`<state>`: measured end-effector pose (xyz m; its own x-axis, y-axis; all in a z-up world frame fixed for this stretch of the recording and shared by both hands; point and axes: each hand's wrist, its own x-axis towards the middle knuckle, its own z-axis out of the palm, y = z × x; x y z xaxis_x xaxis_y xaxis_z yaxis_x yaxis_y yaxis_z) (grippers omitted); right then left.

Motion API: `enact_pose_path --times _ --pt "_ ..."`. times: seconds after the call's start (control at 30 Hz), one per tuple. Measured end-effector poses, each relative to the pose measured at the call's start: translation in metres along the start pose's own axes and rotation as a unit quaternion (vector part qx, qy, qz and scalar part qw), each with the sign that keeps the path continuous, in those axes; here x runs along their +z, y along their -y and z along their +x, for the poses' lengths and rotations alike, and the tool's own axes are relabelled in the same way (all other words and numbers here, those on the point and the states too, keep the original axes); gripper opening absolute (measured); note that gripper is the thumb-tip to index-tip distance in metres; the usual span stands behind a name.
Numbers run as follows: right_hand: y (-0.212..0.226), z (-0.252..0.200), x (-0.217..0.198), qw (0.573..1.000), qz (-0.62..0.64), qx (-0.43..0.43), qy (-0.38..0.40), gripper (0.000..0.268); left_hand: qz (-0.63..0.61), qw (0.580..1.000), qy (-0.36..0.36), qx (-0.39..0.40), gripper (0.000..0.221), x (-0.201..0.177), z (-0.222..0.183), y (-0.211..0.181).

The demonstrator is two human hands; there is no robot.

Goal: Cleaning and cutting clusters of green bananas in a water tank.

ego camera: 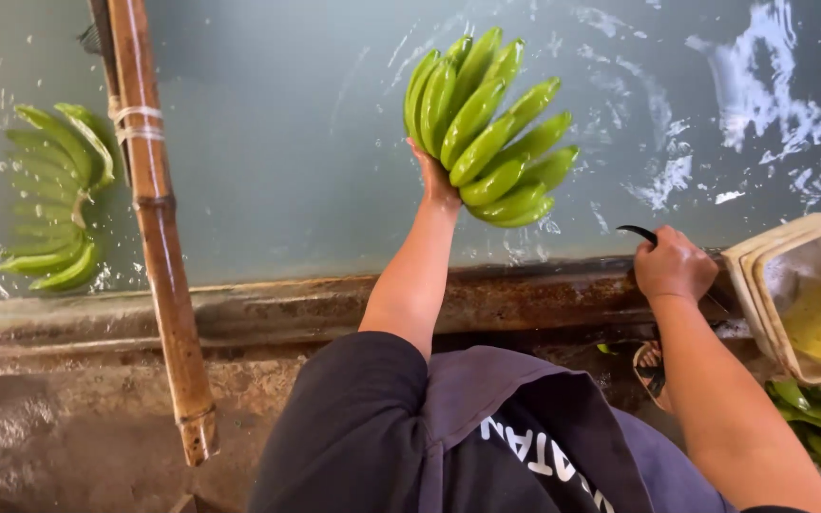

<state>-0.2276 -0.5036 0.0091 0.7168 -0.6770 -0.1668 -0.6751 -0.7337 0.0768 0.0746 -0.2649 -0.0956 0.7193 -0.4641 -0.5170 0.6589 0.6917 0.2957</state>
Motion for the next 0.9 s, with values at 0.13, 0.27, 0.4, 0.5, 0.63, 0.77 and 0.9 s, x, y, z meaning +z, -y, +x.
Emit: enact_pose_path --times 0.13,0.27,0.4,0.5,0.63,0.77,0.9 --pt "-0.004 -0.004 0.007 1.0 -0.001 -0.005 -0.015 0.02 -0.05 0.991 -0.124 0.019 0.097 -0.022 0.015 -0.018" --pt "-0.006 -0.004 0.01 1.0 -0.004 -0.011 -0.017 0.021 -0.09 0.966 -0.24 -0.02 0.097 0.013 -0.014 -0.055" --pt "-0.008 0.002 0.018 1.0 -0.024 -0.001 -0.002 0.024 -0.109 0.946 -0.305 0.024 0.099 -0.006 -0.017 -0.073" --pt "-0.01 0.001 0.02 1.0 -0.023 0.011 0.012 0.026 -0.089 0.939 -0.321 0.085 0.099 -0.045 0.0 -0.081" --pt "-0.012 0.004 0.024 0.999 -0.024 0.016 0.013 0.027 0.082 0.886 -0.431 0.15 0.1 -0.066 0.005 -0.101" --pt "-0.012 0.003 0.025 0.999 -0.034 0.017 0.017 0.027 0.423 0.759 -0.444 0.217 0.088 -0.057 -0.014 -0.115" --pt "-0.016 -0.001 0.028 0.999 -0.044 0.013 0.007 0.025 0.611 0.667 -0.303 0.299 0.051 -0.01 -0.045 -0.112"
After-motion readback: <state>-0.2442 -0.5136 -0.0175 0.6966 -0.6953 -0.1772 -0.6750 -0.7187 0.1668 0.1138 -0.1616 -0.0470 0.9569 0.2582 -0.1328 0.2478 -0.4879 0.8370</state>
